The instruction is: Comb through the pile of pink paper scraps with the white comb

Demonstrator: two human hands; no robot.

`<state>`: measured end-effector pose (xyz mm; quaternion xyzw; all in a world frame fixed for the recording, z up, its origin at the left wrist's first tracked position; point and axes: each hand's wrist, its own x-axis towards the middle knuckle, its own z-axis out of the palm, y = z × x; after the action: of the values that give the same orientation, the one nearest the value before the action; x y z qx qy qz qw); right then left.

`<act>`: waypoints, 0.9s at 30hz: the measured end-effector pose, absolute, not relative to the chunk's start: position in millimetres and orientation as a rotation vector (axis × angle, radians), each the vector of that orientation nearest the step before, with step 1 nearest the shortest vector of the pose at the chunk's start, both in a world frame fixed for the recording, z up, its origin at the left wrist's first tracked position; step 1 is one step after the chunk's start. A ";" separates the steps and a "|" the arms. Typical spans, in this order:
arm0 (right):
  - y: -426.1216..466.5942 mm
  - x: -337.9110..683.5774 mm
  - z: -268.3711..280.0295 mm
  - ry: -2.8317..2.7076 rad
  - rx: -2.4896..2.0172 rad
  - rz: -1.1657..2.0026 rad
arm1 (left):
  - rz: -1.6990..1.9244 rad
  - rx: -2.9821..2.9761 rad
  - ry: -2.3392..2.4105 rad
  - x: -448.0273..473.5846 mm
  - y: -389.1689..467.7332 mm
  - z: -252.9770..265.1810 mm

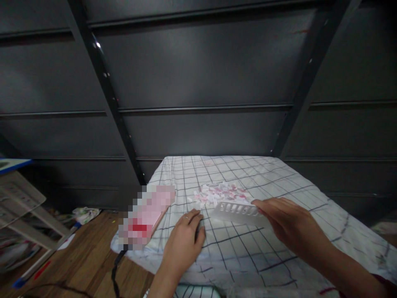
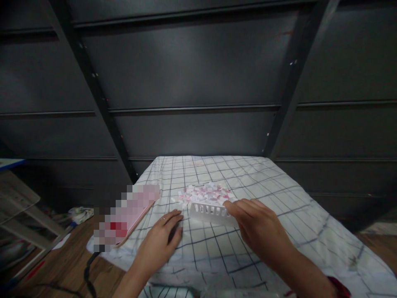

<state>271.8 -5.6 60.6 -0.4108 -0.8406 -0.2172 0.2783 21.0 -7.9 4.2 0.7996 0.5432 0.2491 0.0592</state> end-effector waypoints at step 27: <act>-47.5 268.5 59.8 -2.208 -1.068 -0.784 | 0.786 2.428 1.702 -11.5 -23.5 -3.4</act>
<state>268.5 -47.5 59.8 -0.3983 -0.8232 -0.2922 0.2797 -11.5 -23.5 -3.4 0.7911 0.5543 0.2559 0.0371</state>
